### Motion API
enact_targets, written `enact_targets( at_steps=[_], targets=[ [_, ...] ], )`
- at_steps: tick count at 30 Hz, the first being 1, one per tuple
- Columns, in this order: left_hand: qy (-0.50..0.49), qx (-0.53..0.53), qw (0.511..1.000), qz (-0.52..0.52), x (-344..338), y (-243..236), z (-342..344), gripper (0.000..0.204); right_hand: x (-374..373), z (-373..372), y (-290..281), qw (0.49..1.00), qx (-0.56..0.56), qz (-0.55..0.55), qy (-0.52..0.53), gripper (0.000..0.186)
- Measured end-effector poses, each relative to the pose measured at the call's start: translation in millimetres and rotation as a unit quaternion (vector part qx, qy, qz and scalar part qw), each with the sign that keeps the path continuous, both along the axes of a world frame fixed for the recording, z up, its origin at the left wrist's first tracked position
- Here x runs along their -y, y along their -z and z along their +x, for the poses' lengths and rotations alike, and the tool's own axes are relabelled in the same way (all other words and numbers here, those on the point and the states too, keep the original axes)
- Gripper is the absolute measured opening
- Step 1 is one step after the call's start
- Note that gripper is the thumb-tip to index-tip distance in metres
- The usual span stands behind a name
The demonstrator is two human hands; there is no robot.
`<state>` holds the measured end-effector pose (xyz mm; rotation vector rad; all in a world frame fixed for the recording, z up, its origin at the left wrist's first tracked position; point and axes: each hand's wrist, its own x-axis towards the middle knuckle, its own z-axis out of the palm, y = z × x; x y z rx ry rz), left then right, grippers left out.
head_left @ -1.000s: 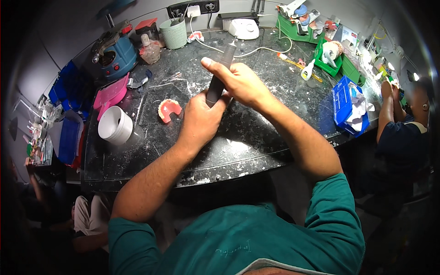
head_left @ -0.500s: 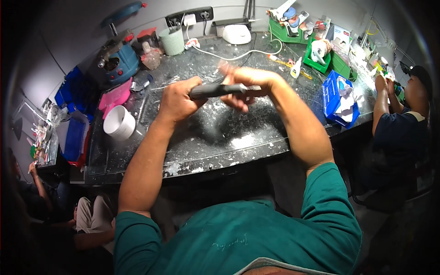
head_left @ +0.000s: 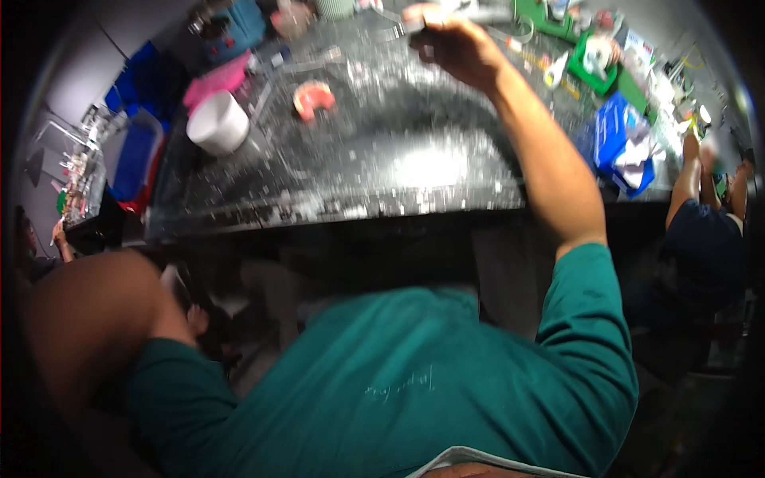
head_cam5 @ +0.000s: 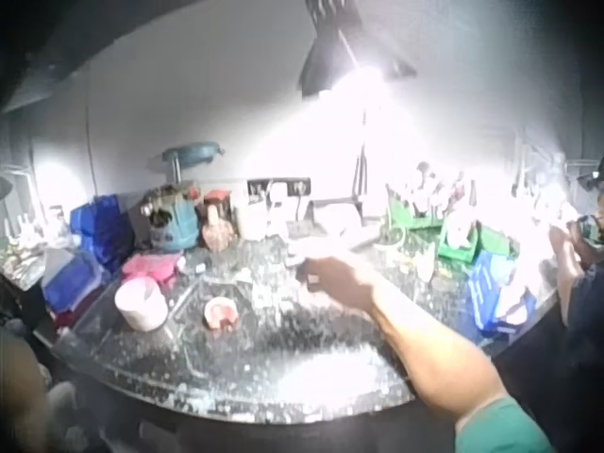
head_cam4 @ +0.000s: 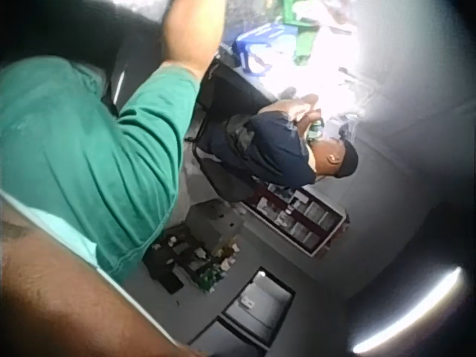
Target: The person grinds and shapes a denture using a rotary tool, scrapes between the teeth using a handheld scraper, and grinds the denture again using the rotary tool.
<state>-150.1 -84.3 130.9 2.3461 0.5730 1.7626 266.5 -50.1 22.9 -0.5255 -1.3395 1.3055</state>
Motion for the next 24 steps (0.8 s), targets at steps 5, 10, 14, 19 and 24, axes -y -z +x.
enact_targets(
  at_steps=[5, 10, 14, 19, 24],
  targets=[
    [-0.137, -0.251, 0.915, -0.286, 29.5, 185.6, -97.9, 0.057, -8.6, 30.0, 31.0, 0.998, 0.032, 0.010, 0.054, 0.042],
    [-0.194, -0.418, 0.742, -0.487, 59.2, 299.1, -199.6, 0.055, 6.4, 1.6, 32.7, 0.990, 0.067, -0.021, 0.124, 0.047],
    [-0.202, -0.501, 0.684, -0.490, 72.2, 260.1, -198.2, 0.053, 5.7, -2.3, 33.8, 0.985, 0.047, 0.083, 0.147, 0.044],
    [-0.053, -0.496, 0.811, -0.307, 26.4, 107.9, -63.8, 0.050, 12.1, 3.2, 17.8, 0.952, 0.106, 0.092, 0.272, 0.048],
    [0.124, -0.329, 0.919, -0.178, -65.2, 89.7, 127.1, 0.048, 3.7, -3.0, 30.0, 0.882, 0.157, 0.214, 0.389, 0.024]
  ],
)
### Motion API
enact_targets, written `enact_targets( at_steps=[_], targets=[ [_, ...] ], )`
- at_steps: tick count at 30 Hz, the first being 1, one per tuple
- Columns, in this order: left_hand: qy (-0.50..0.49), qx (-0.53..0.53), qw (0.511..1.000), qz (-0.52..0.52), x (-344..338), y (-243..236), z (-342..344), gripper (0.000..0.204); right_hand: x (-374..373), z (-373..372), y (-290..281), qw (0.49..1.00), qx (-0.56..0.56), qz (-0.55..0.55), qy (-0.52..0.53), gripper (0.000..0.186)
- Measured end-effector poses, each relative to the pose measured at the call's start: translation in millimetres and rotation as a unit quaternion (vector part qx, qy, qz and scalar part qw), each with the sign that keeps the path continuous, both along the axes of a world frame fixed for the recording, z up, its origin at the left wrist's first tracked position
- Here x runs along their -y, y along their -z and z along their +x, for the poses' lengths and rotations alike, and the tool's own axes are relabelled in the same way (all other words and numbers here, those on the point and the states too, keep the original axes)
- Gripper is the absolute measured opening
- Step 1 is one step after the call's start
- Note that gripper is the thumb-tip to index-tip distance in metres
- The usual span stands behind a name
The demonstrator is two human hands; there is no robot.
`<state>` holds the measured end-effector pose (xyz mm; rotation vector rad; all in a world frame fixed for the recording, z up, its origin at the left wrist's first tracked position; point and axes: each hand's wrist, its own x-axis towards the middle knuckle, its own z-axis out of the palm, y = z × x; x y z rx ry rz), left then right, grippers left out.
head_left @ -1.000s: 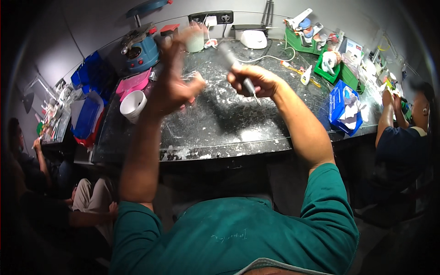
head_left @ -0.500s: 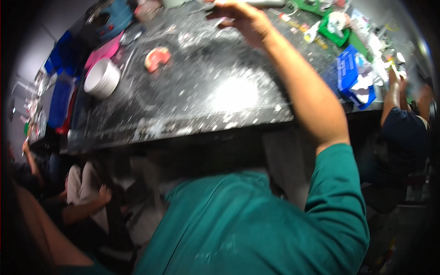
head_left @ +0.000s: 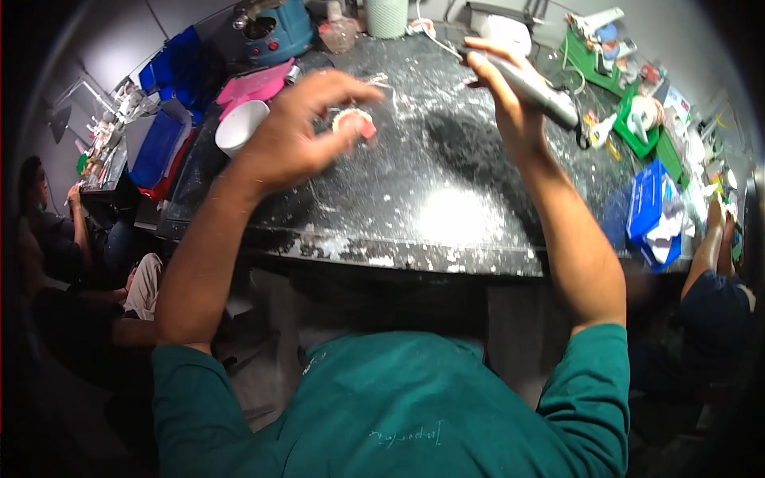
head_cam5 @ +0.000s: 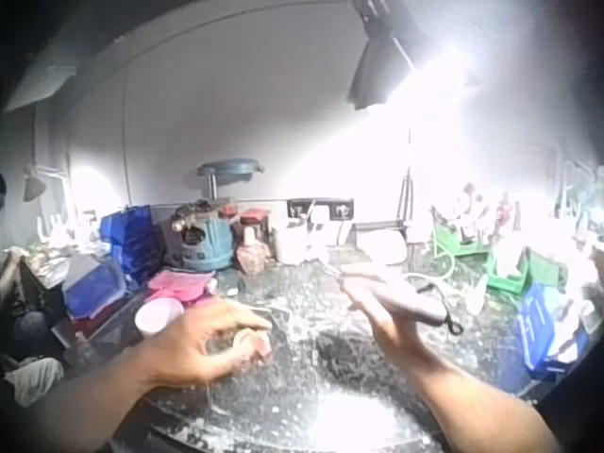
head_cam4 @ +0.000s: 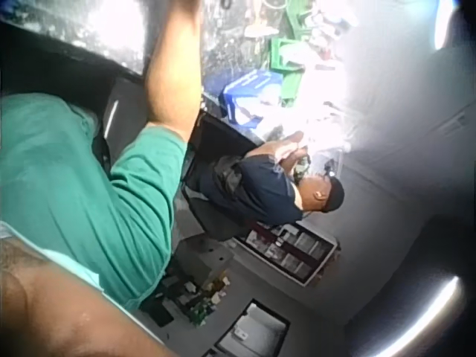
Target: The person grinds and shapes a denture using a rotary tool, scrapes between the teeth using a handheld scraper, and grinds the denture again using the rotary tool.
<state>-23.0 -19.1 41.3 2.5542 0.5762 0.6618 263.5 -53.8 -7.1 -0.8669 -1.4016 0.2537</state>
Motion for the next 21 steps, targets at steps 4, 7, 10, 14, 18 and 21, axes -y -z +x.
enact_targets(
  at_steps=[4, 7, 10, 14, 18, 21],
  targets=[
    [-0.050, -0.080, 0.992, 0.088, -33.4, 23.1, -9.7, 0.062, 7.3, -13.4, -9.2, 0.999, 0.032, 0.012, 0.016, 0.022],
    [-0.040, -0.169, 0.985, -0.009, -58.4, 28.2, -10.1, 0.075, 10.1, -19.6, -9.8, 0.999, 0.038, 0.013, 0.029, 0.023],
    [-0.049, -0.164, 0.984, -0.049, -59.1, 18.6, -1.8, 0.070, 7.8, -24.5, -7.0, 0.993, 0.090, 0.032, 0.070, 0.025],
    [-0.025, 0.075, 0.985, -0.156, -45.2, 11.7, 22.3, 0.061, 20.0, -44.7, -16.9, 0.977, 0.167, 0.091, 0.097, 0.029],
    [0.070, 0.286, 0.885, -0.362, -29.7, 30.3, 41.0, 0.063, 22.7, -44.2, -13.0, 0.965, 0.220, 0.129, 0.063, 0.030],
    [0.062, 0.332, 0.854, -0.395, -13.7, 31.0, 41.5, 0.062, 19.8, -40.6, -7.0, 0.964, 0.228, 0.131, 0.039, 0.028]
  ],
)
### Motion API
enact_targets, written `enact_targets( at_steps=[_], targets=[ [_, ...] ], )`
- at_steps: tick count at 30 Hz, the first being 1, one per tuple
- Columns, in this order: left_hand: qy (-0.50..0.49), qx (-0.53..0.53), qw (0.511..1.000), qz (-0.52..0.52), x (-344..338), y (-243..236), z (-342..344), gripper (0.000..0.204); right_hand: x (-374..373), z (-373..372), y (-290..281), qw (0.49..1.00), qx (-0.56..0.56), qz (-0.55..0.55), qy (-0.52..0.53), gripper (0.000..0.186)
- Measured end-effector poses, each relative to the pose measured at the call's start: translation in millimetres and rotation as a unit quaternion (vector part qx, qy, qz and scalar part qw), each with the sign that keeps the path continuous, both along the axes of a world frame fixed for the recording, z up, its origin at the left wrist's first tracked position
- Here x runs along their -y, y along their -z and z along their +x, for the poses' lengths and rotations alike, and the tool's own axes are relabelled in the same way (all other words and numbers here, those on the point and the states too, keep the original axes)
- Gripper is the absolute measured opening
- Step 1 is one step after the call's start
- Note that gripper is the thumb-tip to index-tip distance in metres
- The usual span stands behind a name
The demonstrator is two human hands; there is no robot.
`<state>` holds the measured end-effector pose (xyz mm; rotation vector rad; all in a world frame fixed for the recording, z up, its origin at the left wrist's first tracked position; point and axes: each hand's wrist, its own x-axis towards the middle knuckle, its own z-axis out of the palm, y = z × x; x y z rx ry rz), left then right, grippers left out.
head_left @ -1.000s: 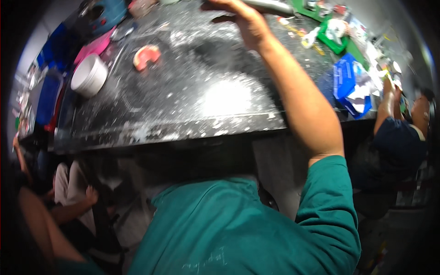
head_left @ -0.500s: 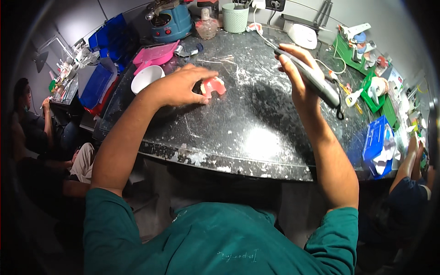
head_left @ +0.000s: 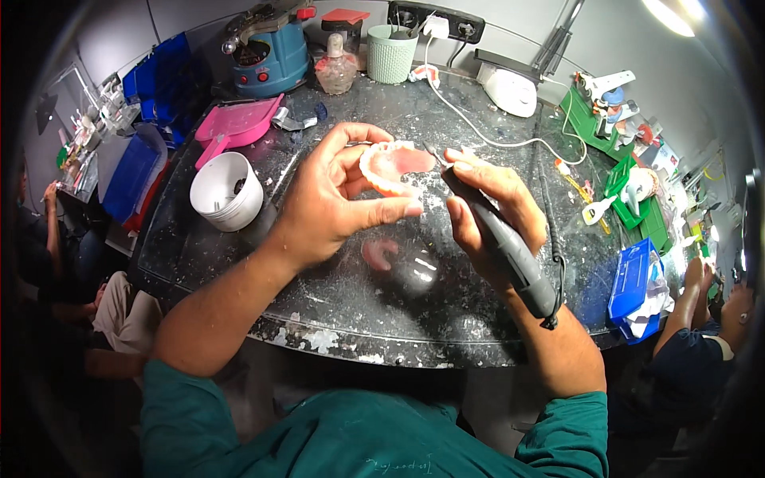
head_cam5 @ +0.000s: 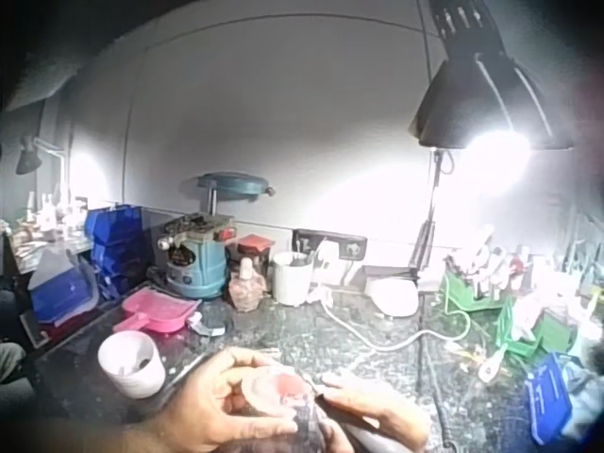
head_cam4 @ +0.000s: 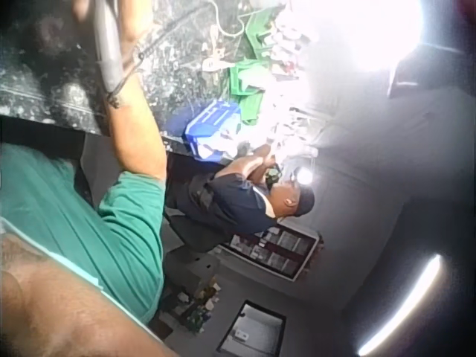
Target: The person grinds and shapes a denture using a rotary tool, scrapes between the teeth using a handheld scraper, and grinds the denture again using the rotary tool.
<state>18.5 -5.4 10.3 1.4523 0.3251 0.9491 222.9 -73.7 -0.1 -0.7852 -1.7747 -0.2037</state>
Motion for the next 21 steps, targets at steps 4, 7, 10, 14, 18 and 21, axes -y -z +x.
enact_targets(
  at_steps=[4, 7, 10, 14, 18, 21],
  targets=[
    [-0.043, 0.004, 0.999, 0.007, 13.1, -0.4, -2.2, 0.068, -2.4, -4.1, 1.4, 0.999, 0.043, 0.013, -0.027, 0.031],
    [-0.073, -0.016, 0.997, 0.011, 17.0, -6.6, -6.7, 0.072, -6.5, -11.4, 3.7, 0.998, 0.020, 0.013, -0.052, 0.039],
    [-0.087, -0.041, 0.995, 0.001, 17.6, -6.9, -9.6, 0.069, -3.6, -10.5, 4.2, 0.998, 0.030, -0.003, -0.060, 0.044],
    [-0.066, -0.019, 0.998, -0.006, 12.3, -2.6, -10.1, 0.066, -5.1, -7.0, 0.8, 0.993, 0.097, -0.013, -0.068, 0.047],
    [-0.061, -0.023, 0.998, -0.004, 15.5, -6.3, -11.1, 0.065, -5.0, -14.0, 4.8, 0.998, 0.037, 0.017, -0.050, 0.043],
    [-0.067, -0.012, 0.998, -0.001, 14.2, -2.3, -12.5, 0.066, -5.1, -10.8, 2.1, 0.994, 0.085, 0.005, -0.064, 0.042]
  ],
)
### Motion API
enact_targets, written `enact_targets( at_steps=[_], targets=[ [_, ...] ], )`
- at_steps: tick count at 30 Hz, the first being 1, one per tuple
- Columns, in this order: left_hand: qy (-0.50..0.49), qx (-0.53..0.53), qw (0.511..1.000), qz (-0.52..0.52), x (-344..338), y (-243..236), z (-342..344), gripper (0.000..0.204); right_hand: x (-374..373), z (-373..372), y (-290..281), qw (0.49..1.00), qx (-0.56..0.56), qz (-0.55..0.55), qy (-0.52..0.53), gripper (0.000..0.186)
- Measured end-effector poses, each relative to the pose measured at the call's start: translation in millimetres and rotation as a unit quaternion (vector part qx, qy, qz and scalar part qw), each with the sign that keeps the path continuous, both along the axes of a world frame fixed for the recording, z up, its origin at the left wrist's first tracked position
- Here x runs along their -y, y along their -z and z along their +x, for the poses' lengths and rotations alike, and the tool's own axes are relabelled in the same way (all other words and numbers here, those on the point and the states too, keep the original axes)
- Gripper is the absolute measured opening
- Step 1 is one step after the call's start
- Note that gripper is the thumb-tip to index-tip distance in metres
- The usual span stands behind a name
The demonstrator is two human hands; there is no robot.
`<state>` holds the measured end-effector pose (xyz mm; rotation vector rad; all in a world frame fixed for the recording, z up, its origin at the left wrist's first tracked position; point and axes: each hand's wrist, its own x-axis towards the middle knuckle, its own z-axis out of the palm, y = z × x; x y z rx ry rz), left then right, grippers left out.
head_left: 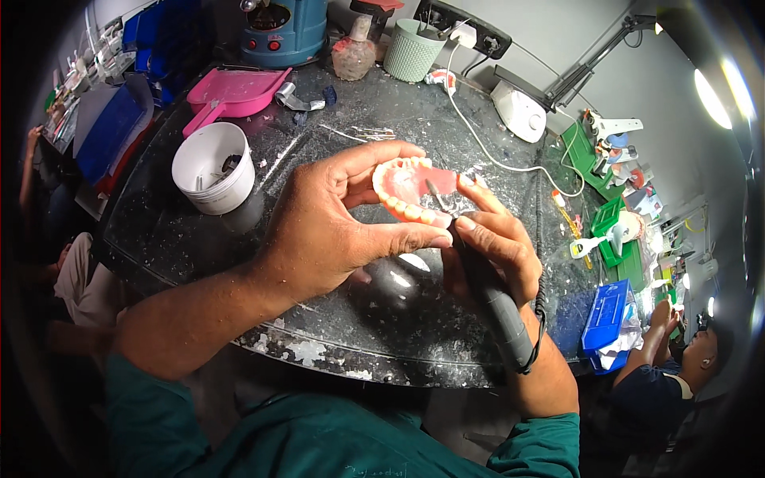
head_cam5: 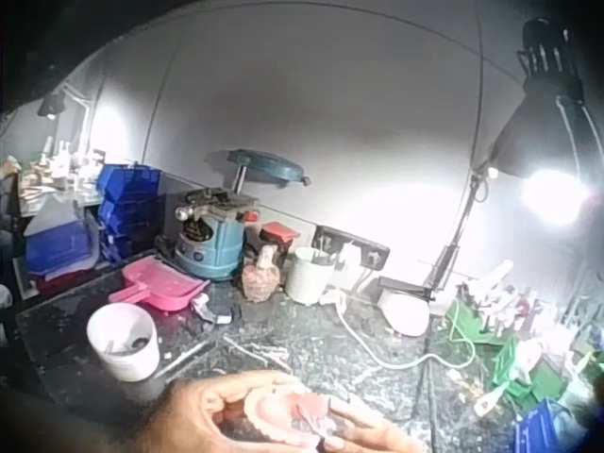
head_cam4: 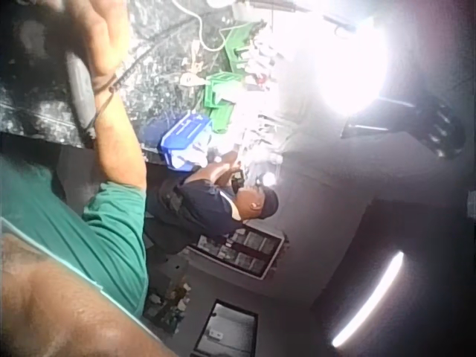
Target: The person grinds and shapes a denture using a rotary tool, scrapes between the teeth using a handheld scraper, and grinds the denture again using the rotary tool.
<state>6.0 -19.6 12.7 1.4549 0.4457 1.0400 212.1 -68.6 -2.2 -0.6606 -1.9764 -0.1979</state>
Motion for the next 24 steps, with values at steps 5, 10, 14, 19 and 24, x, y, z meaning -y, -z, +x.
enact_targets(
  at_steps=[5, 10, 14, 19, 24],
  targets=[
    [0.013, -0.003, 1.000, 0.004, -1.4, -1.6, 1.8, 0.067, 1.3, -0.3, 1.8, 0.999, -0.035, -0.008, -0.006, 0.045],
    [0.005, 0.009, 1.000, 0.025, -2.4, 0.1, -1.1, 0.067, 5.3, 8.5, -9.8, 0.996, 0.086, -0.023, 0.002, 0.028],
    [0.017, 0.013, 0.999, 0.029, -4.1, 1.8, 0.7, 0.068, 1.5, -2.1, 2.7, 0.997, -0.081, -0.006, -0.016, 0.038],
    [0.001, 0.001, 0.999, 0.043, -6.3, 2.3, -0.9, 0.068, 8.0, -3.4, -7.6, 0.999, 0.016, -0.032, 0.007, 0.037],
    [0.014, 0.022, 0.998, 0.058, -7.5, 3.5, -0.1, 0.070, 6.4, -2.0, -4.0, 0.999, -0.034, -0.017, -0.008, 0.040]
  ],
)
